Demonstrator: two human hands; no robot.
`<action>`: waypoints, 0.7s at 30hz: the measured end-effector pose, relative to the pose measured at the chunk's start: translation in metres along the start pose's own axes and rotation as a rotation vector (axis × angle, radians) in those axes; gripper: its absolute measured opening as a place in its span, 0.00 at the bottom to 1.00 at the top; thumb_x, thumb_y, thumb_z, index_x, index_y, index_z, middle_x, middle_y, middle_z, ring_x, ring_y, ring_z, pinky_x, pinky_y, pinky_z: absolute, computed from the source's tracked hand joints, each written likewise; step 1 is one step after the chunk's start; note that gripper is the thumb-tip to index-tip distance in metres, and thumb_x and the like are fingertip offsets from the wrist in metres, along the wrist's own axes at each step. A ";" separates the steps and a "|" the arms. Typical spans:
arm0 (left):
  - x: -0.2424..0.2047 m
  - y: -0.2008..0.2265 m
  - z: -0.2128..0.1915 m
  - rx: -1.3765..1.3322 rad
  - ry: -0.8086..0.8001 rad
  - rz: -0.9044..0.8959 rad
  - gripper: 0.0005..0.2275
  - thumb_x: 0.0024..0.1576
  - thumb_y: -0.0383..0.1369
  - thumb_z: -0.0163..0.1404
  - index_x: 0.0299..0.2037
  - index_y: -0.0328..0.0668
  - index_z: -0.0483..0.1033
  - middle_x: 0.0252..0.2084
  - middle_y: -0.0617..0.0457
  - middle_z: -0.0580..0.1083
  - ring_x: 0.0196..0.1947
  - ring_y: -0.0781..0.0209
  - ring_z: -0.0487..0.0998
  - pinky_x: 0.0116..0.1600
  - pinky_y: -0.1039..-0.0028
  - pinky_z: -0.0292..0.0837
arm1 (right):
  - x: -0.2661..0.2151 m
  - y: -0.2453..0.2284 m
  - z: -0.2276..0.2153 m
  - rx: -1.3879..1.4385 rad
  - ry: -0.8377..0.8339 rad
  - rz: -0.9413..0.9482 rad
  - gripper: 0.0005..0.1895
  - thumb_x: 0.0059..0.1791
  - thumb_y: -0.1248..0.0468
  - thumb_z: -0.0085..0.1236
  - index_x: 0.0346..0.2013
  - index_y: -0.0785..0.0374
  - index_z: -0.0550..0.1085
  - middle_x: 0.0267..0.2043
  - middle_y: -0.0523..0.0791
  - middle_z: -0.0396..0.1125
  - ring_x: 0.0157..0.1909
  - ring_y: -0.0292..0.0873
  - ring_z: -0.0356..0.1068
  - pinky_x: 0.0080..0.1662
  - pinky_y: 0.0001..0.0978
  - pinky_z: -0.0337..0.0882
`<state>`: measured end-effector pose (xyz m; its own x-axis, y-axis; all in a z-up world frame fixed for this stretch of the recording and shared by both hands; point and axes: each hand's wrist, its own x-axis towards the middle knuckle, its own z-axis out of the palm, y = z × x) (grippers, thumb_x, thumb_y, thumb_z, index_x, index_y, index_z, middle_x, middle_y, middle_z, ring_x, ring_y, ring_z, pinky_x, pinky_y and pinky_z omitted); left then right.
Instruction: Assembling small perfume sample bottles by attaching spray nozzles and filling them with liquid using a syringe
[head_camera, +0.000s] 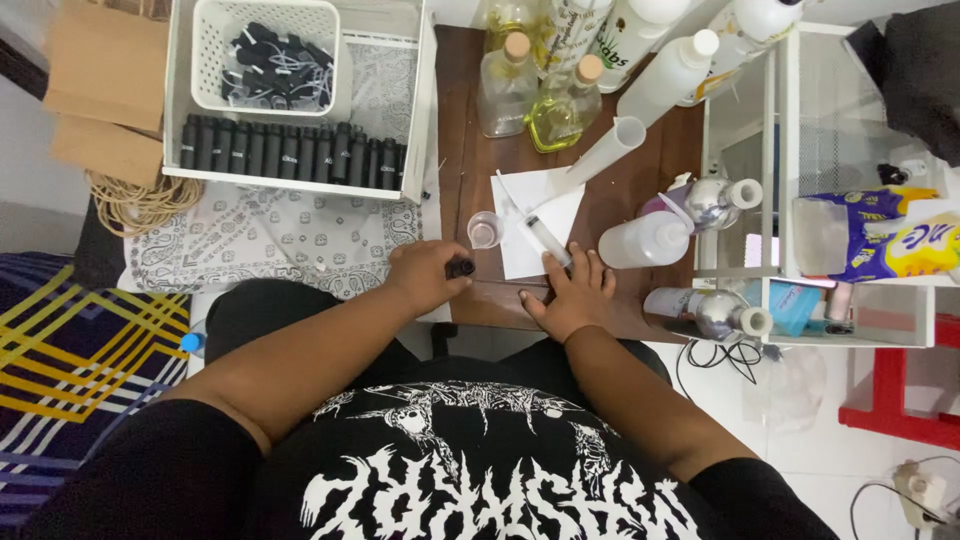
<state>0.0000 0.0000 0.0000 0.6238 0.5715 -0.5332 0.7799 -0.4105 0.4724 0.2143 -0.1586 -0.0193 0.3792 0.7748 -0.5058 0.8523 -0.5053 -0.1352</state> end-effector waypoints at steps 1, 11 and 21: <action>0.001 -0.005 0.002 0.001 0.002 -0.003 0.22 0.59 0.51 0.51 0.63 0.65 0.71 0.63 0.58 0.73 0.67 0.53 0.69 0.71 0.54 0.51 | -0.001 0.000 0.001 0.001 0.001 -0.004 0.43 0.49 0.29 0.42 0.75 0.40 0.54 0.81 0.45 0.32 0.81 0.55 0.29 0.74 0.59 0.34; -0.002 -0.068 -0.061 -0.031 0.407 0.227 0.11 0.51 0.41 0.54 0.42 0.51 0.79 0.31 0.49 0.79 0.39 0.41 0.81 0.46 0.52 0.76 | 0.004 0.005 0.007 -0.040 0.032 -0.013 0.41 0.50 0.30 0.42 0.74 0.38 0.54 0.79 0.44 0.36 0.81 0.54 0.32 0.74 0.59 0.39; 0.061 -0.181 -0.195 0.149 0.611 -0.464 0.14 0.60 0.44 0.50 0.53 0.55 0.81 0.44 0.52 0.79 0.46 0.40 0.77 0.45 0.46 0.75 | 0.010 0.005 0.011 -0.054 0.011 0.027 0.40 0.50 0.28 0.38 0.74 0.35 0.53 0.79 0.43 0.37 0.81 0.53 0.32 0.74 0.59 0.39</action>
<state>-0.1135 0.2480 0.0191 0.1268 0.9802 -0.1520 0.9797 -0.0998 0.1736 0.2182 -0.1577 -0.0344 0.4064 0.7652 -0.4994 0.8596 -0.5055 -0.0751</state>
